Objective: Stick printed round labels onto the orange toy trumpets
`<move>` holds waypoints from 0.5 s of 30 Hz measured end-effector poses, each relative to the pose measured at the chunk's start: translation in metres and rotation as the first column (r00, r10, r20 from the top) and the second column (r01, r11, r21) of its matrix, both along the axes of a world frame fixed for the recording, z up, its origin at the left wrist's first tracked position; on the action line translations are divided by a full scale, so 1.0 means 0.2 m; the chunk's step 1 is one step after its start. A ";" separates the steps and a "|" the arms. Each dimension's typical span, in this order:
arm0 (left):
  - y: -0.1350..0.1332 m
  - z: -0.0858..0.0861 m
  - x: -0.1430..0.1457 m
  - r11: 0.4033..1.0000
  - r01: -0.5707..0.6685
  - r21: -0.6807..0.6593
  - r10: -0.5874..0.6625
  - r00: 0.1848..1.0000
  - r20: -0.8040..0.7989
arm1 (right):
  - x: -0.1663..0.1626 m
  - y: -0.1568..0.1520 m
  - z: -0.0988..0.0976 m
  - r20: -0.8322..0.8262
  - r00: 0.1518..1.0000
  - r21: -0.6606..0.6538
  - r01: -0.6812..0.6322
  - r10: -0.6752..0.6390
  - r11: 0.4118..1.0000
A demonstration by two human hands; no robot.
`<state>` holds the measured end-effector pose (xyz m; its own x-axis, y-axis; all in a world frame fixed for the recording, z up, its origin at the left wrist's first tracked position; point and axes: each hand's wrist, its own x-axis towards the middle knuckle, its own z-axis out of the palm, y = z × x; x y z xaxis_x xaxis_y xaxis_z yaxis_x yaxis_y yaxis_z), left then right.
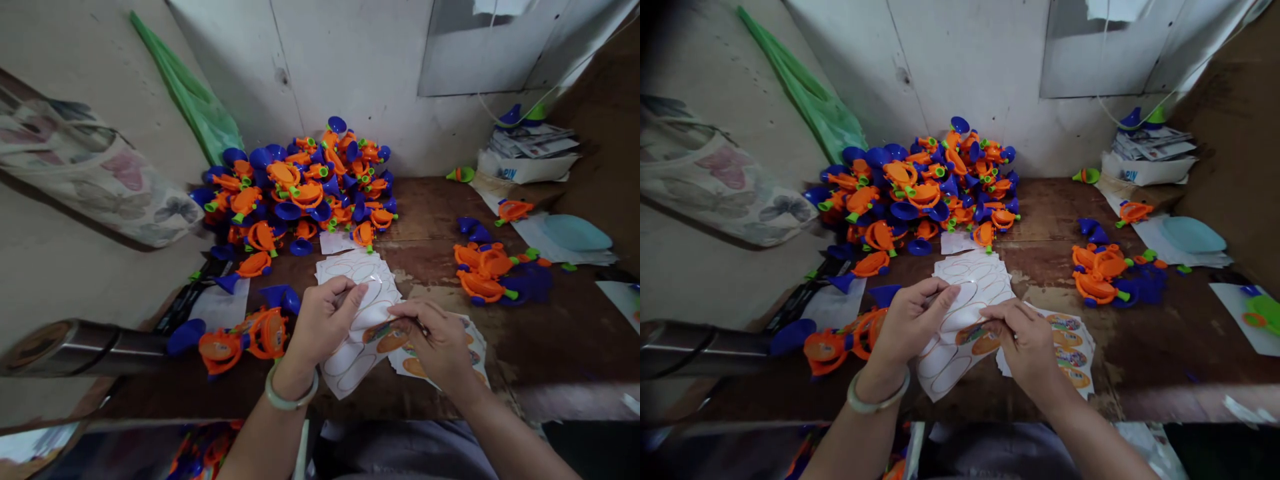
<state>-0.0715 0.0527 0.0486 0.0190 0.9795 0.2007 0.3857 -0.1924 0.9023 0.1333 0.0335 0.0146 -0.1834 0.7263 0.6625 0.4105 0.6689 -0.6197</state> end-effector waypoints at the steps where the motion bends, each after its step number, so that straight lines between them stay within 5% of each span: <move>1: -0.01 0.01 0.00 1.000 0.001 -0.019 -0.001 1.000 0.020 | 0.00 -0.01 0.01 0.003 1.000 0.024 -0.001 0.001 1.000; 9: 0.01 0.01 -0.01 0.988 -0.080 -0.129 0.087 0.995 0.046 | 0.01 -0.09 -0.05 -0.079 0.996 0.237 0.062 -0.044 0.969; 15: 0.05 -0.01 -0.05 0.981 -0.165 -0.099 0.169 0.985 0.039 | 0.05 -0.11 -0.08 -0.245 0.967 0.081 0.086 -0.064 0.993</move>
<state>-0.0812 0.0634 0.0467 -0.1535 0.9828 0.1030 0.3621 -0.0410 0.9312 0.1429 0.0116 -0.0014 0.0429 0.6667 0.7441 0.3070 0.6999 -0.6448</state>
